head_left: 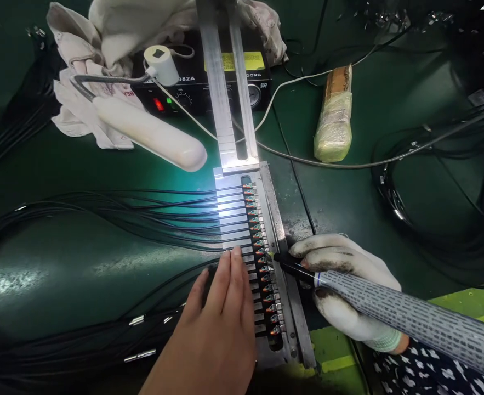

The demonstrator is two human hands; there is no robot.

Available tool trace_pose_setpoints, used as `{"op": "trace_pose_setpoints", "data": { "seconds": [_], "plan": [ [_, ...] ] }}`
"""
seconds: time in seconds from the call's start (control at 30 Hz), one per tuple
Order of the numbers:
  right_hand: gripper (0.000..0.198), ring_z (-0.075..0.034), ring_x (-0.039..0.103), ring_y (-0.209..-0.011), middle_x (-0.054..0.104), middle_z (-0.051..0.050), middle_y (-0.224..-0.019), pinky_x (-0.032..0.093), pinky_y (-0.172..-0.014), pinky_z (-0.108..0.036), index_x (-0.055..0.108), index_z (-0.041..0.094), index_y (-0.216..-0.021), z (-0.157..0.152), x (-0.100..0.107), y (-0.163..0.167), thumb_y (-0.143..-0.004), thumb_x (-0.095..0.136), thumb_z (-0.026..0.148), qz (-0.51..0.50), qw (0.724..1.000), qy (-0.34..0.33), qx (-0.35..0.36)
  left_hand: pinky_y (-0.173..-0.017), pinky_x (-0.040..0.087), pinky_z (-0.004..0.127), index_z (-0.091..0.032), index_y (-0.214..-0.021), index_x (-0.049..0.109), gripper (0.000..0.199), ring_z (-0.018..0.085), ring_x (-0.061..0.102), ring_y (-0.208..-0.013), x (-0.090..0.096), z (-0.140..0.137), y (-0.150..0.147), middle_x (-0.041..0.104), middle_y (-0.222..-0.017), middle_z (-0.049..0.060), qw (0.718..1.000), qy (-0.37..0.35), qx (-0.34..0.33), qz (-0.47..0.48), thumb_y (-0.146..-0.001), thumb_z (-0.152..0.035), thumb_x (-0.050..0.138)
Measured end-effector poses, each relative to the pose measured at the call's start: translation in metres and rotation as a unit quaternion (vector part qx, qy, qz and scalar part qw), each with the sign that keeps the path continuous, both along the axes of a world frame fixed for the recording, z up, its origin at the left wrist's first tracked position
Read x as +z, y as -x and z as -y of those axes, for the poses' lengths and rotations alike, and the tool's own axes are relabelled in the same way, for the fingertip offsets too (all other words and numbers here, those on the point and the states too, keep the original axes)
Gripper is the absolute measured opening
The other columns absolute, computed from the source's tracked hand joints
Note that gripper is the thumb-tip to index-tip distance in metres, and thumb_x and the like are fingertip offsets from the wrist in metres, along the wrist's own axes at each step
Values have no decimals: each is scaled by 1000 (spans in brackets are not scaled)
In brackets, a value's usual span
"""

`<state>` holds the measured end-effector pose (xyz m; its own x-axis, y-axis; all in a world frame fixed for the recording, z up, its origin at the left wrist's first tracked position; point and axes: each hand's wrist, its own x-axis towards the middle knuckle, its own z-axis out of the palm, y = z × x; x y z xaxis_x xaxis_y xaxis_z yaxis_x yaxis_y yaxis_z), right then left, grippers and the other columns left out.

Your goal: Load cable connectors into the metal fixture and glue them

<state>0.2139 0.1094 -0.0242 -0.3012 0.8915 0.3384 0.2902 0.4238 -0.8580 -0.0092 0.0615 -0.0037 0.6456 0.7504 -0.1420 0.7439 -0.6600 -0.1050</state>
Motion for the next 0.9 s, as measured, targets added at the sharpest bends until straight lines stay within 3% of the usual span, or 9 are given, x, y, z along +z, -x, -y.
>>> {"op": "trace_pose_setpoints", "data": {
  "seconds": [0.9],
  "plan": [
    [19,-24,69,-91,71,-9,-98,60,-82,-36,67,19,-96,-2,1,-1,-79,70,26,5,1000,-6,-2,-105,40,47,-1,-137,50,58,38,36,-140,3,0,-1,45,-148,23,1000,9,3,4,-89,-32,45]
  ]
}}
